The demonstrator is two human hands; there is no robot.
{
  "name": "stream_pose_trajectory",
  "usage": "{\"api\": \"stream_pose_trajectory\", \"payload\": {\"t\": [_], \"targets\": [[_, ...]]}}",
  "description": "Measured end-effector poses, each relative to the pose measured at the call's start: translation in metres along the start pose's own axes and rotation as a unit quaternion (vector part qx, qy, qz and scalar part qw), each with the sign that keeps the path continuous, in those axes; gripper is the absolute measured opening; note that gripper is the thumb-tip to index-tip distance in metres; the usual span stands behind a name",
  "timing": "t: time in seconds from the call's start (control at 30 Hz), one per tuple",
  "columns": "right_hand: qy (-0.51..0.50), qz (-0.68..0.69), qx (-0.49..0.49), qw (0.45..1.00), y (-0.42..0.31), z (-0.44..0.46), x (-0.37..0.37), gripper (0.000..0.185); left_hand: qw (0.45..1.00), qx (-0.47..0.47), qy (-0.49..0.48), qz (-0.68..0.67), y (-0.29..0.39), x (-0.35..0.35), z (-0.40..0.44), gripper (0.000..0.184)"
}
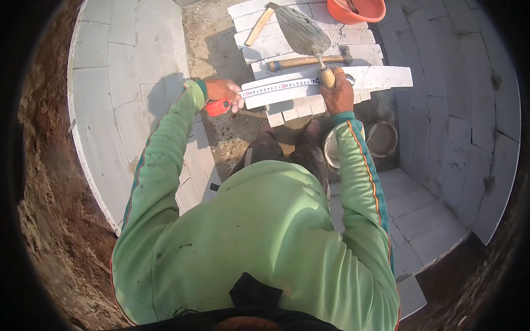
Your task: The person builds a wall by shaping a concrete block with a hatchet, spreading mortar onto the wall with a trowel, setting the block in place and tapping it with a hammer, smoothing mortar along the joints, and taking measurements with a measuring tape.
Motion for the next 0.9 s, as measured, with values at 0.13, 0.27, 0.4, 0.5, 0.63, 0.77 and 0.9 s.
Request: {"api": "stream_pose_trajectory", "payload": {"t": [0.13, 0.27, 0.4, 0.5, 0.63, 0.77, 0.9], "targets": [[-0.023, 0.006, 0.011, 1.0, 0.001, -0.006, -0.004, 0.035, 0.999, 0.041, 0.002, -0.024, 0.001, -0.003, -0.002, 0.024], [-0.013, -0.014, 0.01, 1.0, 0.0, -0.004, -0.006, 0.034, 0.998, 0.034, 0.004, -0.051, -0.004, 0.0, 0.001, 0.023], [0.006, 0.014, -0.053, 0.998, -0.006, -0.012, 0.007, 0.037, 0.998, 0.03, -0.006, -0.054, -0.004, 0.0, 0.002, 0.024], [0.06, 0.024, -0.044, 0.997, 0.0, -0.032, 0.026, 0.043, 0.998, 0.019, -0.002, -0.061, 0.0, -0.004, -0.001, 0.024], [0.111, 0.077, -0.088, 0.987, -0.004, -0.075, 0.056, 0.044, 0.998, 0.016, -0.001, -0.065, 0.004, -0.007, -0.006, 0.025], [0.074, 0.165, -0.17, 0.969, 0.021, -0.1, 0.049, 0.038, 0.998, 0.013, -0.012, -0.061, -0.003, -0.001, -0.002, 0.025], [0.082, 0.103, -0.127, 0.983, 0.014, -0.091, 0.044, 0.037, 0.998, 0.022, -0.01, -0.053, 0.006, -0.008, -0.002, 0.024]]}}
Point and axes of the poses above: each hand's wrist, its own z-axis towards the middle knuckle, its own x-axis out of the back of the hand, y = z × x, the point moved 8 cm from there along z, towards the middle knuckle, and after that the axes turned 13 degrees about -z, right-handed, at the moved point
